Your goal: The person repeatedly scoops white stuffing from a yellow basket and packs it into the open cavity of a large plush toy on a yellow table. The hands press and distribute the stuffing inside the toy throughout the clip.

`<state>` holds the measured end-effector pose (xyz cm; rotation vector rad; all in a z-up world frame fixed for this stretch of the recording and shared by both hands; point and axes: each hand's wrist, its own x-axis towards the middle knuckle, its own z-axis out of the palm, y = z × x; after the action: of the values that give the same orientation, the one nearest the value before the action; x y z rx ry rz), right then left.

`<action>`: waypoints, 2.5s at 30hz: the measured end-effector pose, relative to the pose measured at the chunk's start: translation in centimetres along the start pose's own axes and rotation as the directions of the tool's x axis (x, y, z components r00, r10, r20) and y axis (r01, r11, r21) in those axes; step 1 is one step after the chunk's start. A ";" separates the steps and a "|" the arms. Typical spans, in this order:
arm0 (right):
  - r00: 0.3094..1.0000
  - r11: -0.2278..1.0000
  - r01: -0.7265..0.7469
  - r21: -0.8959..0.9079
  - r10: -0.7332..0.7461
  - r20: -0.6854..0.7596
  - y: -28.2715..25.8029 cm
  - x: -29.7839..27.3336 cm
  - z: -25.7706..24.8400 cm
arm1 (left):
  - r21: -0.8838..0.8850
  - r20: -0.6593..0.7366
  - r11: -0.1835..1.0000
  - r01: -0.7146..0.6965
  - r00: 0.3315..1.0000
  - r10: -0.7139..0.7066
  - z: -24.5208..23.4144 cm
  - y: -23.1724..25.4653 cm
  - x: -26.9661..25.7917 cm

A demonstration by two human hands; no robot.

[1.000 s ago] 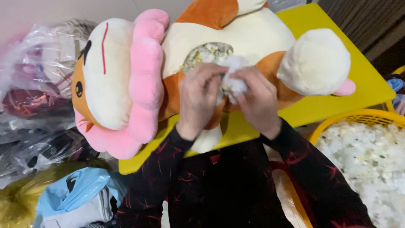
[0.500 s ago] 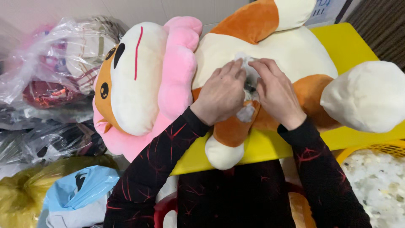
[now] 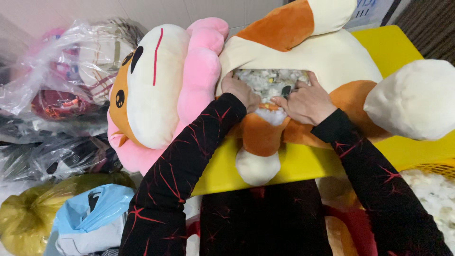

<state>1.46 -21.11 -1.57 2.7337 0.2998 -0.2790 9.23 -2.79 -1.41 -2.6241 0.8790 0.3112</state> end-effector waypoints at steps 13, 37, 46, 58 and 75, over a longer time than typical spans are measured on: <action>0.732 0.777 0.359 0.516 0.109 -0.673 -0.5 -10.1 1.9 | -0.348 -0.840 0.752 -0.559 0.542 0.015 3.7 2.3 -15.7; 0.947 0.563 0.277 0.778 -0.296 -0.123 -4.9 -0.3 -4.4 | -0.849 -0.499 0.331 -0.413 0.832 -0.243 8.6 14.5 -17.5; 0.718 0.623 0.465 0.629 0.149 -0.680 -0.7 -7.2 -3.0 | -0.650 -0.750 0.634 -0.420 0.488 -0.446 4.2 7.8 -16.7; 0.869 0.642 0.016 0.766 0.370 -0.329 5.7 9.7 -2.7 | -0.791 -0.586 0.545 -0.278 0.600 -0.544 0.1 -4.2 2.4; 0.936 0.600 0.137 0.788 0.182 -0.302 7.8 14.3 2.4 | -0.791 -0.039 0.556 0.255 0.886 -0.462 0.8 -6.3 6.9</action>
<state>16.72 -26.70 -4.46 3.7117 0.2726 0.1614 18.40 -1.51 -2.71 -3.6360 0.2127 0.2958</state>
